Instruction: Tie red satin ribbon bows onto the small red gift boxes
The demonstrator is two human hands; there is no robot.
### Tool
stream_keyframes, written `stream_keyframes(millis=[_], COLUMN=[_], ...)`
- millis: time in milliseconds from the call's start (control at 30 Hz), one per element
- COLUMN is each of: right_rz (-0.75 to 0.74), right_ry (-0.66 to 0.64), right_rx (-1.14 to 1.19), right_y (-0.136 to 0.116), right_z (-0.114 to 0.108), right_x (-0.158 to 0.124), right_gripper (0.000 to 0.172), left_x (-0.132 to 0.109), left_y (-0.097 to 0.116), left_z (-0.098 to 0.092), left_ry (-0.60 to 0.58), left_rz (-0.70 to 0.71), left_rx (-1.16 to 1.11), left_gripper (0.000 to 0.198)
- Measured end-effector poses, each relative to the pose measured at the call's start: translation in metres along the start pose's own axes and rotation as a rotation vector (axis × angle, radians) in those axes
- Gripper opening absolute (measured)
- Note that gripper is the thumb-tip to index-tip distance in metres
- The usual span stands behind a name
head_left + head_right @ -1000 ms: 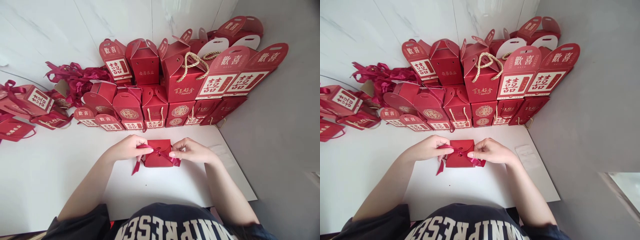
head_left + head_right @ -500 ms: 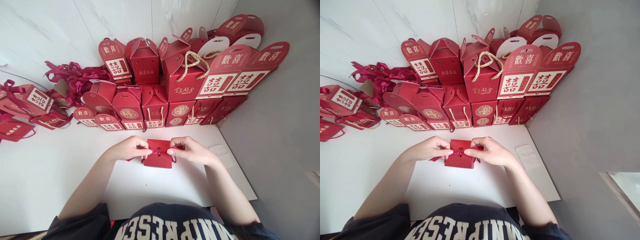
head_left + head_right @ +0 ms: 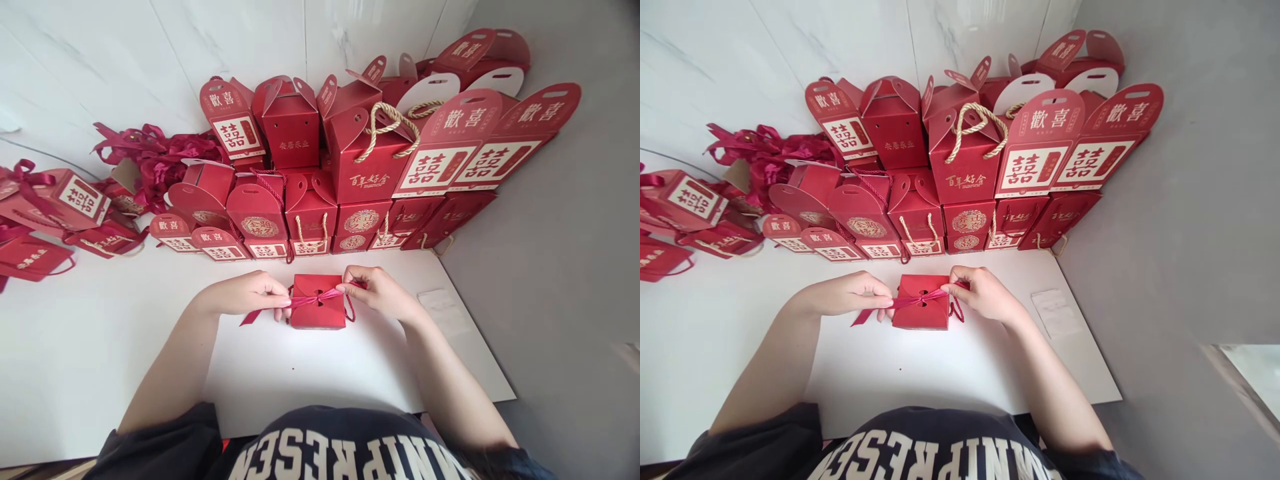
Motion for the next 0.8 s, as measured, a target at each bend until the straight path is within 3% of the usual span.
stream_keyframes(millis=[133, 333, 433, 667, 800], right_rz=[0.011, 0.025, 0.029, 0.031, 0.008], right_ry=[-0.016, -0.029, -0.039, -0.055, -0.006], right_rx=[0.042, 0.074, 0.095, 0.139, 0.140], right_y=[0.002, 0.003, 0.004, 0.007, 0.005], right_z=[0.001, 0.002, 0.004, 0.003, 0.000], right_x=[0.001, 0.002, 0.004, 0.004, 0.002], right_gripper=[0.035, 0.035, 0.035, 0.034, 0.036], left_x=[-0.008, 0.010, 0.024, 0.039, 0.040], left_y=[0.001, 0.017, 0.013, -0.013, -0.018], left_z=[-0.006, -0.003, 0.008, 0.009, 0.002], left_ry=[-0.057, 0.052, 0.048, 0.309, 0.363], left_rz=[0.044, 0.447, 0.549, 0.481, 0.461], left_rx=[0.034, 0.114, 0.053, 0.022, 0.137], left_gripper=[0.026, 0.007, 0.006, 0.013, 0.011])
Point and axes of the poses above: each hand's wrist, its own x-axis towards the middle knuckle, its own z-axis out of the palm, y = z × x, the point moved 5 cm from there along x, towards the middle knuckle, and after that the axes turned 13 degrees about z, right-handed, at the moved point
